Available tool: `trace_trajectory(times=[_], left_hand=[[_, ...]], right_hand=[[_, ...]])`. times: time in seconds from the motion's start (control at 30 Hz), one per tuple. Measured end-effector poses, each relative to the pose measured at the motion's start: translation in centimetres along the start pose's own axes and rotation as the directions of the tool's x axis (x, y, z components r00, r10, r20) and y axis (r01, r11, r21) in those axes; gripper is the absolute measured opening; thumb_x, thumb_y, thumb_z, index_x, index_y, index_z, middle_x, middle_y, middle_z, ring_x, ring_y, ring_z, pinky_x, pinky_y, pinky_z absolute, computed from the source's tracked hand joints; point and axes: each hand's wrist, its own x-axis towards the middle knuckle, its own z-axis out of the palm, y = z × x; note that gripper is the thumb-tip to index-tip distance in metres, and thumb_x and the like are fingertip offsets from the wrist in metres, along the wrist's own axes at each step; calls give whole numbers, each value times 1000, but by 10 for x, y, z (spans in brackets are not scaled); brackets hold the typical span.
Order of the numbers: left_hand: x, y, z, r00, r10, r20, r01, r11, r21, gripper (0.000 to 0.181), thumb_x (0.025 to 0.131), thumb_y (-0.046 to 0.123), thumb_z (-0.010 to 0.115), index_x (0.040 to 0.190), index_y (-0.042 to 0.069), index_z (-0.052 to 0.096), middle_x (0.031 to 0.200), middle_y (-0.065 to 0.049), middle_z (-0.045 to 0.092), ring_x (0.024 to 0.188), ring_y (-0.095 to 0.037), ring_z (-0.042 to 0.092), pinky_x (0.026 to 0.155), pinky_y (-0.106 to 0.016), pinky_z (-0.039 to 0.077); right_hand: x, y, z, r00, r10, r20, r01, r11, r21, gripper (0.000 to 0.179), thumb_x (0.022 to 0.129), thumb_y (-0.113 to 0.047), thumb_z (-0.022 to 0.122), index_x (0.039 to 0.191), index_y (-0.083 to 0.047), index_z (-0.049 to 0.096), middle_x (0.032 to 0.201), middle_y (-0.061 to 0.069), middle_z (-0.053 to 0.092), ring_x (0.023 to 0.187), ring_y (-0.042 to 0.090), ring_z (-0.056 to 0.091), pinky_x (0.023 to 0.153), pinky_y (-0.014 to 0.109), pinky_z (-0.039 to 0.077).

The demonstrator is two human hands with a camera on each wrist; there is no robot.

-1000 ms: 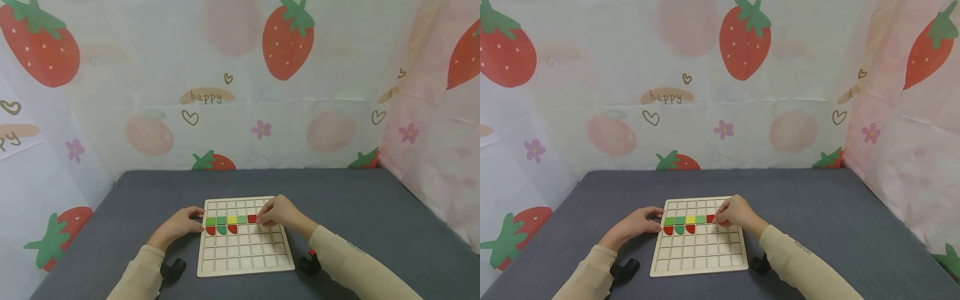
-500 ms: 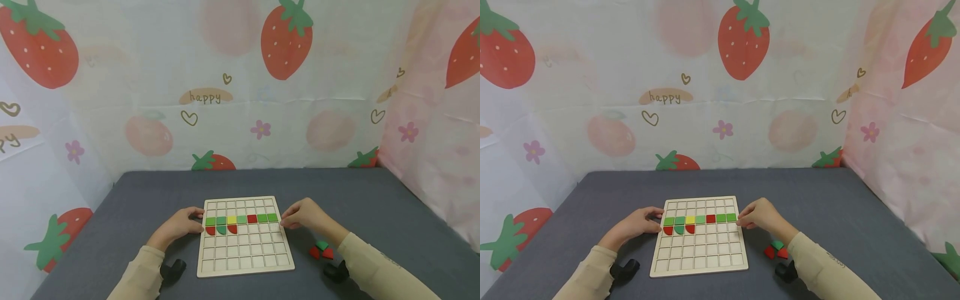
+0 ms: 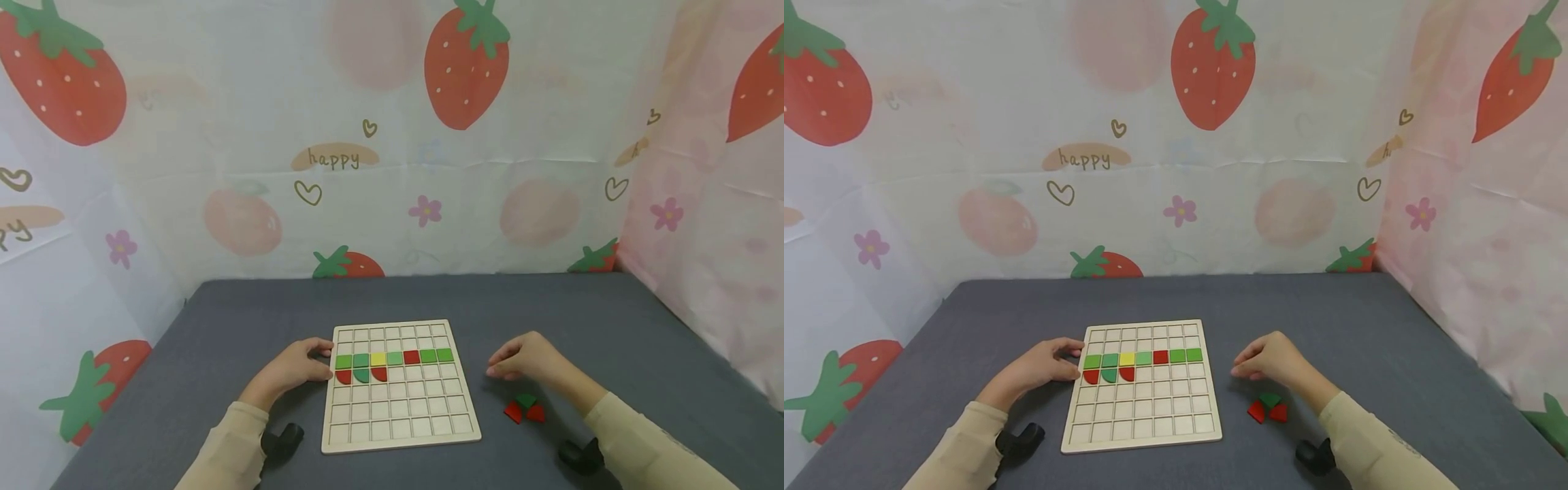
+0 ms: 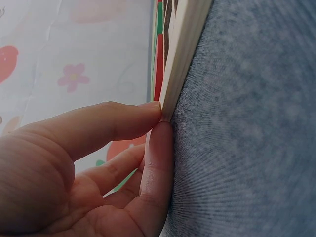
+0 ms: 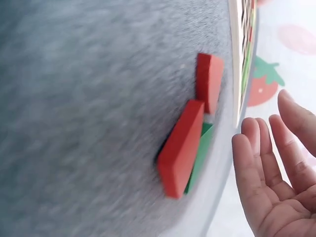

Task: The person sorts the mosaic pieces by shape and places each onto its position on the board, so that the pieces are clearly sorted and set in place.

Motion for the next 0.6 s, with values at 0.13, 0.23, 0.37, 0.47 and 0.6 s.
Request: trace_trajectory(times=[0.13,0.23,0.37,0.47,0.6], left_hand=[[0,0,0,1000,1,-1,-1,1000,3,62,79,1,71,137,-5,53,124,-18,57,99,-22,56,82,-34,49],[-1,0,0,1000,1,-3,-1,1000,7,62,79,1,71,137,-5,53,124,-17,57,99,-22,55,83,-34,48],[-1,0,0,1000,-7,-6,7,1000,4,62,79,1,71,138,-4,53,124,-17,57,100,-22,56,83,-35,49],[0,0,1,1000,-12,-9,12,1000,7,62,79,2,71,138,-4,53,124,-17,57,101,-22,56,84,-35,49],[1,0,1,1000,-16,-12,16,1000,16,62,79,2,71,138,-3,53,124,-16,57,101,-23,55,84,-35,48]], right_hand=[[-5,5,-4,1000,15,0,-15,1000,-23,25,78,-17,84,96,-2,78,95,5,75,79,16,68,76,34,58],[-7,9,-7,1000,22,3,-22,1000,-18,25,78,-16,84,97,-1,77,95,5,75,78,15,67,75,33,57],[-10,15,-12,1000,14,17,-13,1000,-19,26,79,-14,83,98,2,77,94,4,76,77,15,67,75,34,58],[-13,18,-16,999,11,41,-11,1000,-19,27,79,-13,82,100,4,76,93,4,76,77,15,68,75,34,58],[-16,23,-19,998,27,64,-25,999,-21,28,80,-13,82,101,3,75,94,4,76,80,15,69,77,34,58]])
